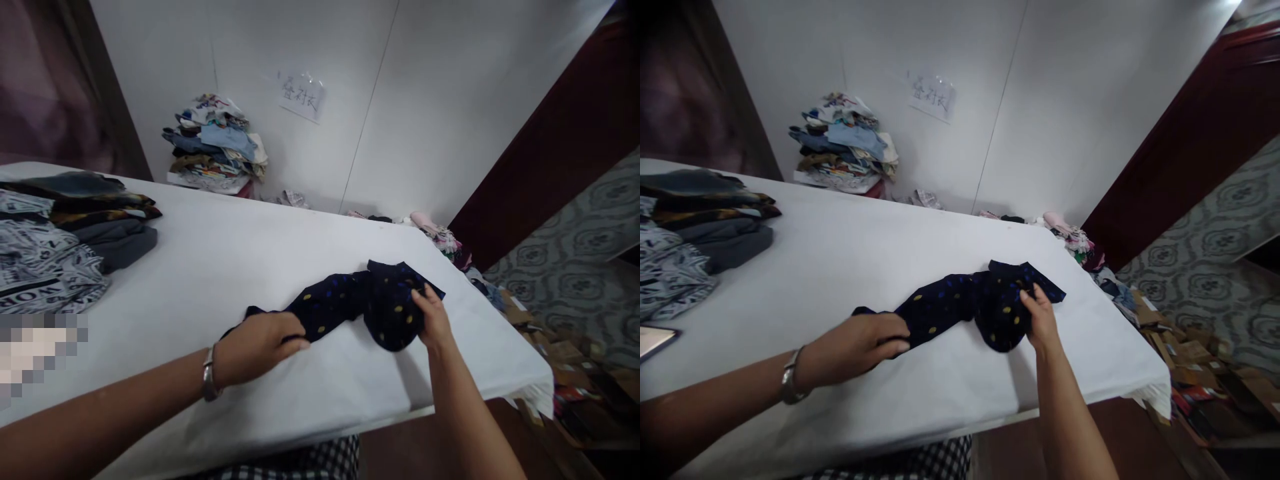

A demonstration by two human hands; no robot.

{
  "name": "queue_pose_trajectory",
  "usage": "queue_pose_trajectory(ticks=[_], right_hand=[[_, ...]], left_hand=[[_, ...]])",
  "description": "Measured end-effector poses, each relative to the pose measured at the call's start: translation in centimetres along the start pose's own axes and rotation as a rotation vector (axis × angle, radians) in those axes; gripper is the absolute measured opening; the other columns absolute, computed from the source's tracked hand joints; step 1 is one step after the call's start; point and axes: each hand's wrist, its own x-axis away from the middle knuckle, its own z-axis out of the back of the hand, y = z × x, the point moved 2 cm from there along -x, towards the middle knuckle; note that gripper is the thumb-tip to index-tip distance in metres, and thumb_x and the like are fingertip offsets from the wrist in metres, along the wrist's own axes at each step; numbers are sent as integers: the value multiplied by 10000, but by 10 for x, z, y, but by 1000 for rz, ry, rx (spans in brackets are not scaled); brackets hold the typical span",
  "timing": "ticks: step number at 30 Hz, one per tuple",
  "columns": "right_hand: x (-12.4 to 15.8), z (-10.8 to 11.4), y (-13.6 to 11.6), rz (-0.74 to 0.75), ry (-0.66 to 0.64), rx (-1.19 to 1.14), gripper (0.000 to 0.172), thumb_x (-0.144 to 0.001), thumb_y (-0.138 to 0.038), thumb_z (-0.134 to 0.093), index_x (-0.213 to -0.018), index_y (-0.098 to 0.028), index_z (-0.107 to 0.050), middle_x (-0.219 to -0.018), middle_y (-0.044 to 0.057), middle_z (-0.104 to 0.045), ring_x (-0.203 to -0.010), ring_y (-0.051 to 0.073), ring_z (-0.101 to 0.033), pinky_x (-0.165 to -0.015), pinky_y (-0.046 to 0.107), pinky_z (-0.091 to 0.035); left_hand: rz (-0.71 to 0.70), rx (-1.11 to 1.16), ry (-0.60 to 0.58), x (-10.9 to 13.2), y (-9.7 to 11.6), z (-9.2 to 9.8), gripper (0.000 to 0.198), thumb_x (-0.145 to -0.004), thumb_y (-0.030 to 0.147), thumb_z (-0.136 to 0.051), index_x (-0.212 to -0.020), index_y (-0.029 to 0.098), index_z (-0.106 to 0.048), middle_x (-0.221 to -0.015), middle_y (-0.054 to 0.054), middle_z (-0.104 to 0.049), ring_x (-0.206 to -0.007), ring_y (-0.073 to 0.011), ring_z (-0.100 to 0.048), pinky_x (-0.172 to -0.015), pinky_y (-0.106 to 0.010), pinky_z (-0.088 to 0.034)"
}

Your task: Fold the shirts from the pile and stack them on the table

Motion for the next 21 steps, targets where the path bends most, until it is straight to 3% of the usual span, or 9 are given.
queue_pose_trajectory(ticks=[4,7,10,13,16,21], right_hand=[[-18,-1,-36,230,68,-146,307,-701,-372,-743,-974,-268,-648,-893,-27,-705,-785,146,-651,-769,287,-512],[-26,-5,-56,349,55,-103,284,-728,-356,-707,-988,-271,-632,-935,-21,-689,-835,152,-649,-814,315,-508],[-34,-4,-79,464,106,-83,287,-717,-320,-700,-989,-264,-625,-929,-28,-673,-833,147,-645,-808,321,-518],[-39,5,-105,607,167,-95,305,-728,-280,-679,-1028,-264,-622,-985,-29,-659,-911,149,-640,-837,333,-518],[-37,12,-125,656,168,-97,285,-738,-231,-665,-1019,-273,-644,-1018,-28,-658,-970,153,-635,-866,333,-511],[-22,15,-146,750,185,-156,247,-785,-167,-596,-960,-319,-683,-1010,-52,-685,-960,114,-646,-921,314,-491]], left_hand=[[278,25,122,-19,-34,18,449,-903,485,-361,-1192,236,-597,-1220,-74,-644,-1045,-236,-611,-894,-350,-448],[388,-45,64,-40,-60,6,643,-810,560,-465,-1328,181,-505,-1293,-143,-596,-1101,-311,-587,-892,-411,-458],[384,-43,-53,-54,-75,-17,492,-807,506,-460,-1152,203,-638,-1093,-127,-694,-991,-307,-632,-786,-382,-477],[380,21,-1,-55,-80,-18,403,-854,456,-370,-854,218,-695,-908,-89,-718,-864,-263,-648,-722,-345,-461],[380,105,217,-40,-76,16,417,-862,487,-346,-793,235,-671,-843,-46,-708,-816,-236,-628,-716,-339,-452],[222,-94,720,3,-53,97,365,-848,494,-378,-863,275,-669,-848,-14,-666,-872,-253,-575,-817,-381,-418]])
